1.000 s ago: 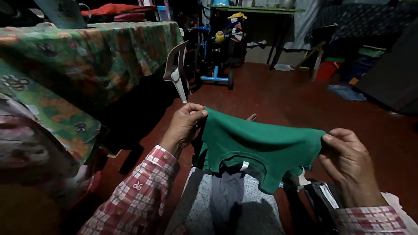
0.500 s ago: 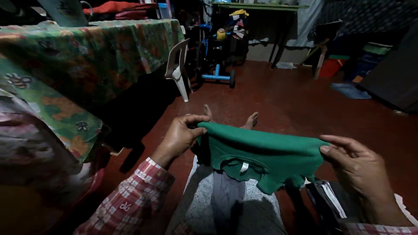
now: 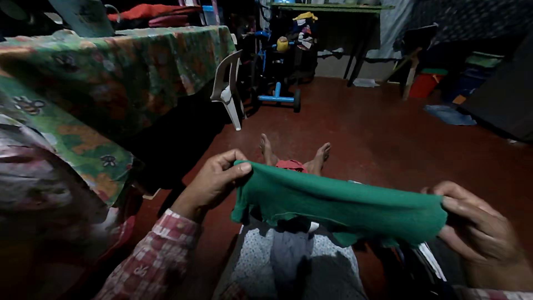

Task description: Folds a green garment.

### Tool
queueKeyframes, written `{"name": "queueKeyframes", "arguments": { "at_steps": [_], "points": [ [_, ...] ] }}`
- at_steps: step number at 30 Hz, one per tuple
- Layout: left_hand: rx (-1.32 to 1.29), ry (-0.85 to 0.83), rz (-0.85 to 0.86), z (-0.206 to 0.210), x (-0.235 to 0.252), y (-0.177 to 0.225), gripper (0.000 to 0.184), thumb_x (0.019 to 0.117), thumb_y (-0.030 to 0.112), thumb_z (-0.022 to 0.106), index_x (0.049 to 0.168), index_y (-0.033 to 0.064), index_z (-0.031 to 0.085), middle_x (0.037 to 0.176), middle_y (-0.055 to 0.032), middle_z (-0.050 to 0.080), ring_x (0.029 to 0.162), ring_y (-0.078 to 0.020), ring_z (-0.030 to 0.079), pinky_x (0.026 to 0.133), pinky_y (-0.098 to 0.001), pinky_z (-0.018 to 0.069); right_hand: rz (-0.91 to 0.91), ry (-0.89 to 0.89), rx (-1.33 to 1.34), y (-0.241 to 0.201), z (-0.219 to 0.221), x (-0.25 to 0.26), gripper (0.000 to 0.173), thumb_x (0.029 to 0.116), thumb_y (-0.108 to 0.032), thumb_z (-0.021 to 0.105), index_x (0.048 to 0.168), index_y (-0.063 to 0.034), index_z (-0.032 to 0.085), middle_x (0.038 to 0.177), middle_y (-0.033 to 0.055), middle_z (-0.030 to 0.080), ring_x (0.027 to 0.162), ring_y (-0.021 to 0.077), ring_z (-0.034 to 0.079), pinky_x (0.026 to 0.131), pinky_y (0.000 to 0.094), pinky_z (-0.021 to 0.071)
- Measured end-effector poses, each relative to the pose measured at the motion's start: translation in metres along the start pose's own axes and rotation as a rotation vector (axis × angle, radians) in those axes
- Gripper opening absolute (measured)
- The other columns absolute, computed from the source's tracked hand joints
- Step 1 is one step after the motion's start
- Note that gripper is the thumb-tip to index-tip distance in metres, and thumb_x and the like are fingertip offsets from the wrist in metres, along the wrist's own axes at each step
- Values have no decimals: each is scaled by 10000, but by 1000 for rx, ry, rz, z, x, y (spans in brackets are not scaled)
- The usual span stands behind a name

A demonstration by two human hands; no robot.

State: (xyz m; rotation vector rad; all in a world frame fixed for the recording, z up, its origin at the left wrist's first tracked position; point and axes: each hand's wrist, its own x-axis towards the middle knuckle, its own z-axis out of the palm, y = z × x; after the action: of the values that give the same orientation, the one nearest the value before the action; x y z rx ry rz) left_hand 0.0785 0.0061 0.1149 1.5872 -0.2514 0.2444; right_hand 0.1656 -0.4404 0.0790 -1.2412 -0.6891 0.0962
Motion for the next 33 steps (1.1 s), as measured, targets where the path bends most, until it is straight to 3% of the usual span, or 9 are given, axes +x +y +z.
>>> {"name": "queueKeyframes", "arguments": {
  "at_steps": [2, 5, 9, 12, 17, 23, 26, 29, 33],
  "points": [
    [-38, 178, -196, 17, 11, -5, 154, 1020, 149, 585, 892, 89, 645, 732, -30, 686, 636, -83, 658, 615, -243, 576, 90, 228, 5, 8, 16, 9, 178, 998, -127, 525, 952, -158, 694, 794, -48, 712, 669, 6, 664, 598, 162, 567],
    [-81, 352, -383, 44, 24, -11, 158, 1045, 152, 567, 968, 28, 627, 781, -70, 691, 678, -129, 675, 645, -285, 582, 236, 533, -21, 17, 46, 22, 220, 1016, -41, 419, 919, -96, 607, 689, -41, 664, 506, 8, 595, 443, 153, 502],
    [-191, 329, -321, 76, 14, -8, 122, 1019, 113, 608, 955, 22, 658, 784, -84, 706, 690, -135, 693, 650, -279, 596, 261, 483, 76, 13, 82, 12, 228, 1012, -45, 398, 927, -95, 604, 753, -5, 693, 578, 67, 664, 506, 228, 587],
    [-95, 243, -173, 98, 8, -4, 72, 982, 106, 660, 962, 39, 678, 778, -40, 713, 685, -91, 685, 652, -251, 586, 281, 467, 48, -5, 114, 12, 197, 1014, 1, 401, 946, -41, 581, 795, 39, 703, 628, 126, 695, 552, 296, 616],
    [-29, 163, -27, 111, 5, 4, 54, 966, 108, 675, 939, 61, 673, 772, 5, 693, 684, -53, 663, 664, -225, 575, 107, 354, 38, 5, 115, 6, 186, 957, -33, 507, 924, -104, 676, 803, 4, 708, 635, 51, 659, 570, 203, 576],
    [-2, 170, -2, 111, -3, -3, 39, 953, 89, 683, 947, 51, 675, 774, 13, 694, 688, -45, 661, 664, -212, 569, 139, 317, 79, 2, 121, -5, 201, 978, -23, 492, 951, -105, 674, 829, 1, 718, 667, 59, 687, 605, 225, 607],
    [65, 84, 61, 130, -8, -5, 103, 975, 122, 659, 996, 26, 689, 825, 25, 689, 715, -9, 646, 671, -178, 555, 190, 338, -48, -6, 150, -5, 152, 962, 1, 495, 986, -58, 633, 789, -36, 680, 607, 37, 629, 562, 198, 554],
    [139, -18, 157, 144, -15, -12, 217, 997, 201, 651, 1071, 3, 700, 903, -9, 703, 779, -17, 655, 707, -188, 562, 130, 332, -76, 8, 158, -7, 126, 953, -13, 570, 1007, -36, 682, 855, -4, 713, 668, 73, 680, 599, 234, 605],
    [275, -111, 247, 145, -21, -15, 509, 864, 279, 814, 1236, -23, 644, 1103, -77, 701, 974, -67, 673, 870, -231, 573, 7, 213, -97, 15, 152, -14, 201, 983, -24, 570, 1128, -7, 708, 993, 57, 757, 826, 141, 742, 741, 302, 646]
  ]
}}
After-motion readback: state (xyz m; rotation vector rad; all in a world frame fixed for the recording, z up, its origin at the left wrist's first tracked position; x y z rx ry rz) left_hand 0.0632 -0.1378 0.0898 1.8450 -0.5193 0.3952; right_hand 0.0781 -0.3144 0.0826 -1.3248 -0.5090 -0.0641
